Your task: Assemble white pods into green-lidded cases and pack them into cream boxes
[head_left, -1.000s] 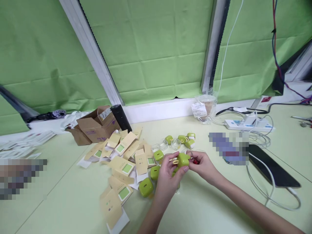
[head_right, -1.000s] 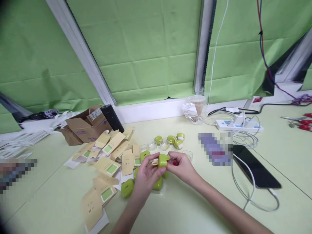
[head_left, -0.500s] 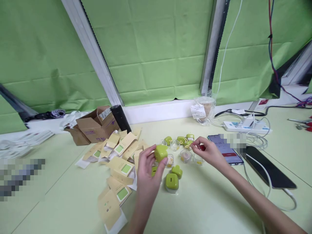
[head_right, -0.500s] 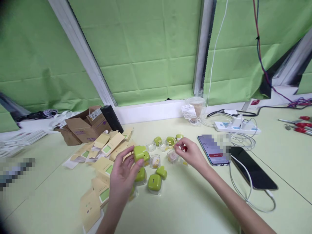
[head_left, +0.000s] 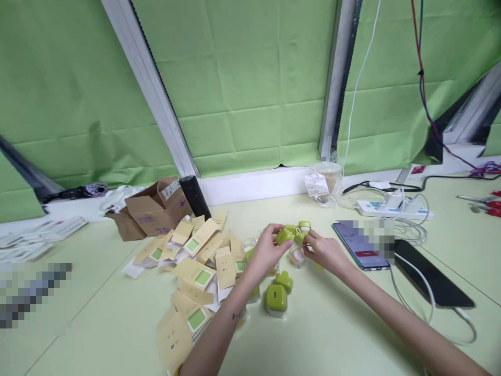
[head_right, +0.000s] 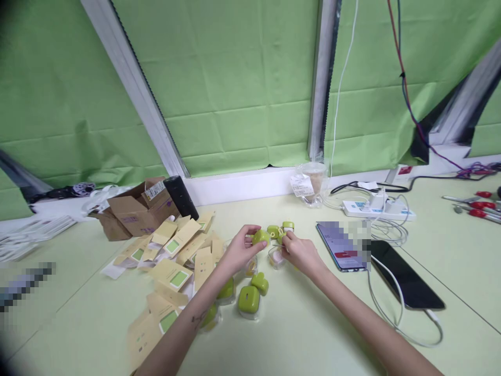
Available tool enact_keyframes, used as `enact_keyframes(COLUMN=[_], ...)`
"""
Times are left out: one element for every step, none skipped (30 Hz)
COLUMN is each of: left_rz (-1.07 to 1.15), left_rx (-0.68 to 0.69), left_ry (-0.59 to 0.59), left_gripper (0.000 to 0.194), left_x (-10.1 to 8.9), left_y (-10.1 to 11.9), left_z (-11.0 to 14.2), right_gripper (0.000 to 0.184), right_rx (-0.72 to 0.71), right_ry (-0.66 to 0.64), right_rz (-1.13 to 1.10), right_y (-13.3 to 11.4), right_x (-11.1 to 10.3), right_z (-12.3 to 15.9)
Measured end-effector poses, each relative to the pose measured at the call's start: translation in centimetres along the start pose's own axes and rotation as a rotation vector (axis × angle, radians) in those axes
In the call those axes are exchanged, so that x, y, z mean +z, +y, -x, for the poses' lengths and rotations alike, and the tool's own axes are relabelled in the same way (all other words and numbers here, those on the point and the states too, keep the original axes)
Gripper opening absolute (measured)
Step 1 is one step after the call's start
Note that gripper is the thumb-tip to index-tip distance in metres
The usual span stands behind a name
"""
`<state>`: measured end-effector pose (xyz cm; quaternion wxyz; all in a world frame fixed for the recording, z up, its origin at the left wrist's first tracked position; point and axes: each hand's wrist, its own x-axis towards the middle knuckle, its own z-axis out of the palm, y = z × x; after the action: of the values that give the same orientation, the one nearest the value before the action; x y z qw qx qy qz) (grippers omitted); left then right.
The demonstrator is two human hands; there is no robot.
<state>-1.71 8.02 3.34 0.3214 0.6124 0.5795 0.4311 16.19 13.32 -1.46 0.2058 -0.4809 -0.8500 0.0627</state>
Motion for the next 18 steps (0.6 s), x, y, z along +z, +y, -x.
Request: enact_keyframes(left_rz=[-0.031, -0.066, -0.103, -0.14, -0.175, -0.206, -0.234, -0.261, -0.288, -0.317, -0.348, -0.381, -0.414, -0.445, -0.473, -0.498, -0.519, -0.536], left_rx=[0.004, 0.008, 0.013, 0.02, 0.029, 0.038, 0.049, 0.06, 0.068, 0.073, 0.073, 0.069, 0.063, 0.057, 0.052, 0.05, 0.051, 0.053], left_ry=[-0.014, -0.027, -0.04, -0.054, -0.073, -0.097, -0.126, -0.158, -0.191, -0.218, -0.244, -0.268, -0.29, -0.308, -0.325, -0.343, -0.363, -0.381], left_gripper=[0.038, 0.038, 0.039, 0.04, 0.04, 0.041, 0.041, 0.041, 0.04, 0.039, 0.038, 0.036, 0.034, 0.032, 0.031, 0.031, 0.031, 0.032], left_x=[0.1, 0.1, 0.2, 0.3, 0.5, 0.8, 1.1, 1.5, 1.9, 2.3, 2.8, 3.2, 3.6, 3.8, 4.0, 4.1, 4.0, 3.9], left_y=[0.0, 0.0, -0.1, -0.2, -0.3, -0.4, -0.6, -0.7, -0.8, -1.0, -1.1, -1.2, -1.2, -1.3, -1.3, -1.2, -1.2, -1.2], left_z=[-0.3, -0.5, -0.6, -0.7, -0.8, -0.9, -1.0, -1.1, -1.2, -1.3, -1.4, -1.6, -1.7, -1.8, -1.8, -1.9, -1.8, -1.7], right_gripper=[0.01, 0.011, 0.012, 0.014, 0.015, 0.016, 0.018, 0.02, 0.022, 0.025, 0.027, 0.029, 0.031, 0.031, 0.031, 0.031, 0.03, 0.029], right_rx=[-0.018, -0.034, -0.049, -0.06, -0.068, -0.07, -0.066, -0.056, -0.04, -0.023, -0.006, 0.008, 0.02, 0.029, 0.036, 0.043, 0.051, 0.063], right_ry=[-0.01, -0.019, -0.028, -0.036, -0.043, -0.047, -0.044, -0.035, -0.018, 0.002, 0.021, 0.036, 0.046, 0.049, 0.048, 0.043, 0.035, 0.024], right_rz=[-0.008, -0.022, -0.04, -0.061, -0.084, -0.107, -0.128, -0.147, -0.163, -0.177, -0.188, -0.197, -0.203, -0.204, -0.201, -0.194, -0.182, -0.165], right_y=[0.0, 0.0, 0.0, 0.1, 0.3, 0.6, 1.0, 1.5, 2.0, 2.6, 3.1, 3.6, 4.0, 4.2, 4.4, 4.5, 4.5, 4.4], right_x=[-0.2, -0.4, -0.6, -0.9, -1.3, -1.7, -2.2, -2.7, -3.2, -3.8, -4.4, -4.9, -5.3, -5.7, -6.0, -6.1, -6.1, -5.9], right_z=[0.2, 0.4, 0.7, 1.0, 1.3, 1.5, 1.8, 2.1, 2.3, 2.6, 2.8, 2.9, 3.0, 3.0, 2.9, 2.6, 2.2, 1.6])
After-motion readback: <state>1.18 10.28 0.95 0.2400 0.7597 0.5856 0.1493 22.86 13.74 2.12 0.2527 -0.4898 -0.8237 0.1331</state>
